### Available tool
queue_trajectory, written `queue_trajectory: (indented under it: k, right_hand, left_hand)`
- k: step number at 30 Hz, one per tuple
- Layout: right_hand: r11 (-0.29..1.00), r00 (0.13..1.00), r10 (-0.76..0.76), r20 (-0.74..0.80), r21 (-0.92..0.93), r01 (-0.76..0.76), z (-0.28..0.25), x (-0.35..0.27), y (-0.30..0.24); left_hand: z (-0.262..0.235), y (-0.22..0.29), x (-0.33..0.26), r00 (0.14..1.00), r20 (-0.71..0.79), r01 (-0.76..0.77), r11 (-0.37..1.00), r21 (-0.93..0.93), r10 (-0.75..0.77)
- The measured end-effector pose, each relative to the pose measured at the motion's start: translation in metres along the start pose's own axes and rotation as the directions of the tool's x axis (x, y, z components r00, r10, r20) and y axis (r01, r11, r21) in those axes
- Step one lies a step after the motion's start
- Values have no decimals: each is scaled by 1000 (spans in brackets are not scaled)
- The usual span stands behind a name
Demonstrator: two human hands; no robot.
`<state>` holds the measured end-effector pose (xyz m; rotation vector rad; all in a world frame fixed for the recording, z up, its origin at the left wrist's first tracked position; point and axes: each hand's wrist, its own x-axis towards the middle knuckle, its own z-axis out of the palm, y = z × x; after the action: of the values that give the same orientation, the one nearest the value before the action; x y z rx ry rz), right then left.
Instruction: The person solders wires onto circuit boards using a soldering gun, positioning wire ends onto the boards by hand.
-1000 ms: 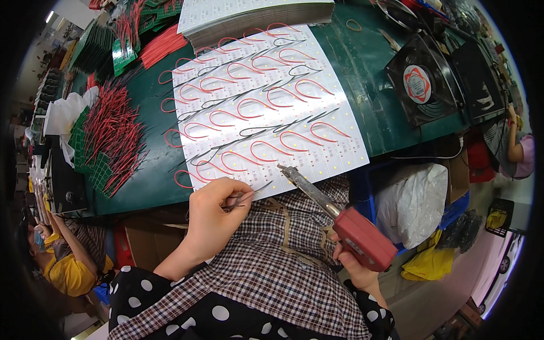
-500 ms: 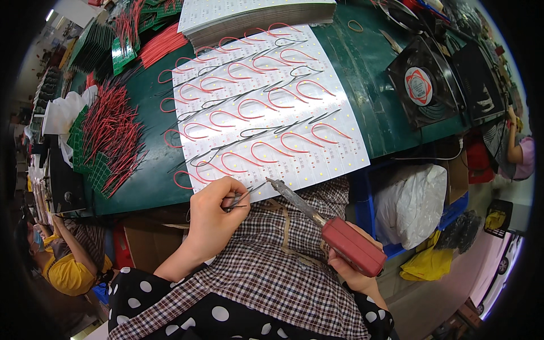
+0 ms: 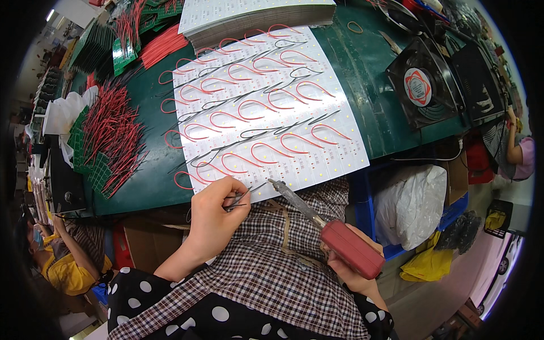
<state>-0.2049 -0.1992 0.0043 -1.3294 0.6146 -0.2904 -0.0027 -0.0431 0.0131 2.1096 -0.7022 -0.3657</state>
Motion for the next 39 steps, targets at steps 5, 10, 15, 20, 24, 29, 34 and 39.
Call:
queue_trajectory:
  k: [5, 10, 15, 20, 24, 29, 34, 39]
  right_hand:
    - [1000, 1000, 19, 15, 1, -19, -4, 0, -1]
    - [993, 998, -52, -30, -110, 48, -5, -1, 0]
    - [993, 986, -117, -116, -49, 112, -10, 1, -1]
    - [995, 988, -96, -121, -23, 93, -14, -3, -1]
    - [999, 998, -29, -56, -34, 27, -17, -2, -3]
    - [999, 999, -27, -17, 20, 28, -20, 0, 0]
    - [1000, 999, -25, -30, 3, 25, -24, -3, 9]
    - [1000, 999, -1, -39, 26, 2, -24, -4, 11]
  left_hand:
    - [-1, 1, 0, 1000, 7, 2, 1000, 13, -2]
    - [-9, 14, 6, 990, -51, -120, 976, 182, 132]
    - [6, 20, 11, 970, 58, -242, 946, 217, 235]
    - [15, 18, 14, 953, 21, -294, 910, 291, 301]
    - [21, 19, 15, 947, -32, -288, 888, 358, 320]
    - [28, 14, 16, 938, -77, -295, 893, 340, 339]
    - [31, 15, 18, 952, -59, -266, 907, 326, 300]
    - [31, 16, 18, 955, -52, -262, 910, 322, 293]
